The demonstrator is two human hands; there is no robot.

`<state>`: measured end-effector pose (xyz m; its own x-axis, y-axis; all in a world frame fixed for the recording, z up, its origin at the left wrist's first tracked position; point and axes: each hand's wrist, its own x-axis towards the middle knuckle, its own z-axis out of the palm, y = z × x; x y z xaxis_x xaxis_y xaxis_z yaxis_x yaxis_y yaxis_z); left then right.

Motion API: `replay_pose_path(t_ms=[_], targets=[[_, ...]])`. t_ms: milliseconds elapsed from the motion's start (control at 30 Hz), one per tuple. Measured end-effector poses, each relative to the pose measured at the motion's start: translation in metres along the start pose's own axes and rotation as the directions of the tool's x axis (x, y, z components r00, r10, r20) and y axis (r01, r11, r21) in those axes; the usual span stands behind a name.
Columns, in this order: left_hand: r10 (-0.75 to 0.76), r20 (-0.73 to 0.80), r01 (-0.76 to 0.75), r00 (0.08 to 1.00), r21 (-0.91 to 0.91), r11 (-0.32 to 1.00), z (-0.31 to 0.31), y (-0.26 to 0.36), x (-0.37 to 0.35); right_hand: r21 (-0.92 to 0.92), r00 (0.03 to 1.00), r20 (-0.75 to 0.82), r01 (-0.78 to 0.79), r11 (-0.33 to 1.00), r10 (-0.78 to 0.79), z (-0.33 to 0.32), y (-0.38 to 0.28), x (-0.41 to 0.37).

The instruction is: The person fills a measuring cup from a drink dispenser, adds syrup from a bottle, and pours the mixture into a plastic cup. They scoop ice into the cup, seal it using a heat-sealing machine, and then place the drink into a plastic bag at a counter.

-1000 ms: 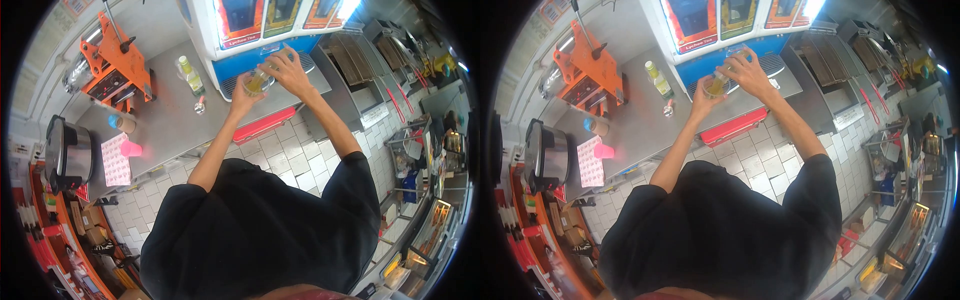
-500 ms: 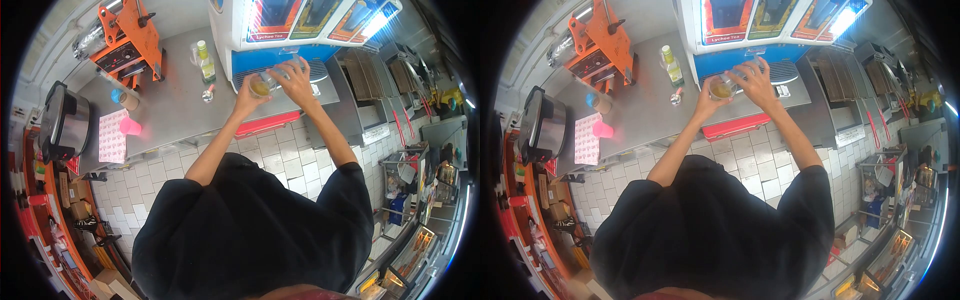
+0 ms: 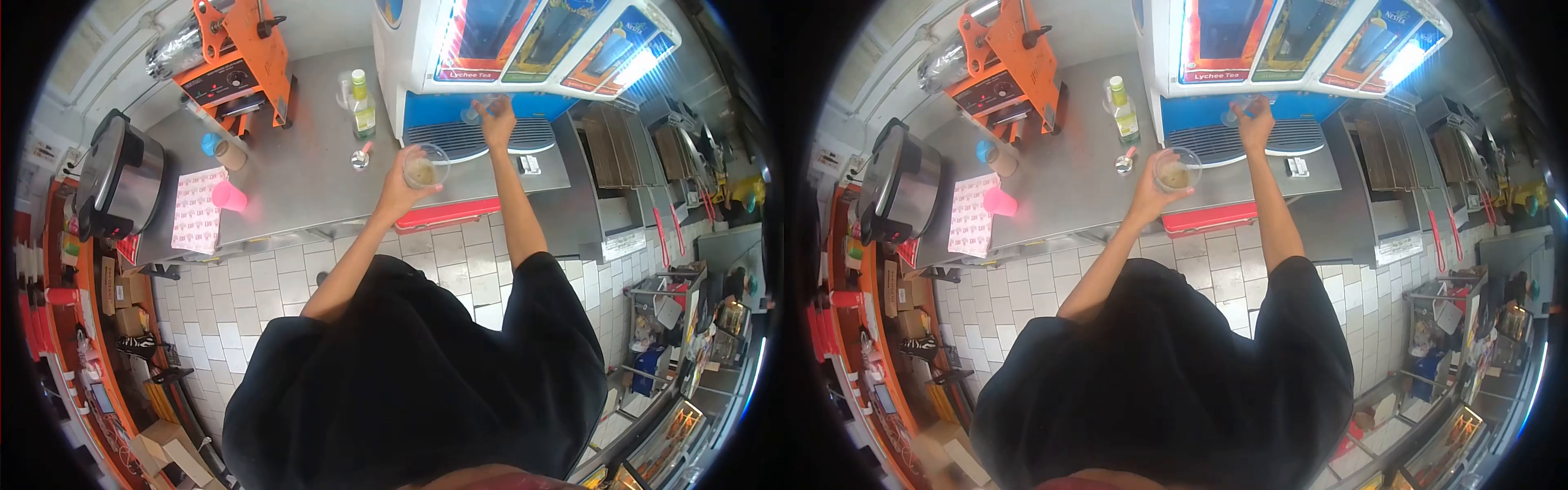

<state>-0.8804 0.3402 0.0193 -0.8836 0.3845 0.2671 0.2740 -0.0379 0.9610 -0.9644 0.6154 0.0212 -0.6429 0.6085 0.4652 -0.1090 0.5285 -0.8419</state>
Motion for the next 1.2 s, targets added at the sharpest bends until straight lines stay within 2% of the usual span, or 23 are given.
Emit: replay_pose_path(t_ms=[167, 267, 367, 533, 667, 733, 767, 800, 833, 867, 933, 967, 1033, 1067, 1133, 1200], targets=[[0.012, -0.003, -0.012, 1.000, 0.024, 1.000, -0.006, -0.006, -0.012, -0.052, 1.000, 0.021, 0.000, 0.999, 0.001, 0.004, 0.000, 0.015], [-0.034, 0.025, 0.033, 0.999, 0.022, 0.999, -0.005, -0.006, -0.013, -0.118, 1.000, 0.015, 0.001, 0.993, 0.001, 0.002, -0.006, 0.016], [-0.058, 0.025, 0.059, 0.998, -0.046, 0.997, 0.002, -0.009, -0.013, -0.143, 1.000, 0.019, -0.006, 0.990, 0.008, -0.001, -0.012, 0.012], [-0.041, 0.068, 0.042, 0.997, -0.010, 0.999, 0.011, -0.008, -0.012, -0.097, 0.999, 0.005, 0.032, 0.995, -0.031, -0.003, -0.016, 0.013], [-0.055, 0.081, 0.057, 0.995, -0.024, 0.998, 0.017, -0.016, -0.010, -0.057, 1.000, -0.022, -0.001, 0.998, 0.000, -0.013, -0.027, -0.005], [-0.062, 0.071, 0.063, 0.996, -0.015, 0.998, 0.020, -0.020, -0.009, 0.019, 0.990, 0.111, 0.083, 0.996, -0.085, -0.027, -0.042, -0.025], [-0.067, 0.067, 0.069, 0.995, -0.022, 0.997, 0.020, -0.021, -0.008, 0.013, 0.989, 0.119, 0.083, 0.996, -0.084, -0.036, -0.051, -0.034], [-0.077, 0.077, 0.078, 0.994, -0.012, 0.997, 0.020, -0.022, -0.006, -0.153, 0.926, 0.224, 0.343, 0.927, -0.305, -0.046, -0.062, -0.042], [-0.087, 0.088, 0.087, 0.992, 0.000, 0.996, 0.019, -0.022, -0.004, -0.278, 0.801, 0.359, 0.582, 0.764, -0.479, -0.054, -0.073, -0.048], [-0.095, 0.090, 0.096, 0.991, -0.005, 0.995, 0.020, -0.023, -0.003, -0.281, 0.802, 0.366, 0.578, 0.766, -0.472, -0.059, -0.081, -0.054], [-0.069, 0.081, 0.068, 0.994, 0.010, 0.998, 0.021, -0.023, 0.000, -0.284, 0.562, 0.528, 0.823, 0.491, -0.637, -0.068, -0.095, -0.062], [-0.072, 0.087, 0.072, 0.994, 0.008, 0.997, 0.021, -0.022, 0.002, -0.289, 0.567, 0.529, 0.820, 0.494, -0.632, -0.071, -0.100, -0.064], [-0.091, 0.085, 0.091, 0.992, -0.004, 0.996, 0.022, -0.019, 0.004, -0.271, 0.400, 0.620, 0.917, 0.294, -0.675, -0.077, -0.108, -0.068], [-0.091, 0.089, 0.092, 0.992, -0.007, 0.996, 0.023, -0.019, 0.006, -0.275, 0.402, 0.622, 0.915, 0.293, -0.672, -0.078, -0.107, -0.069], [-0.054, 0.072, 0.054, 0.996, 0.002, 0.999, 0.023, -0.018, 0.008, -0.277, 0.304, 0.649, 0.948, 0.156, -0.697, -0.078, -0.105, -0.071], [-0.043, 0.071, 0.042, 0.997, 0.018, 0.999, 0.023, -0.017, 0.009, -0.287, 0.290, 0.641, 0.949, 0.129, -0.710, -0.077, -0.102, -0.072]])
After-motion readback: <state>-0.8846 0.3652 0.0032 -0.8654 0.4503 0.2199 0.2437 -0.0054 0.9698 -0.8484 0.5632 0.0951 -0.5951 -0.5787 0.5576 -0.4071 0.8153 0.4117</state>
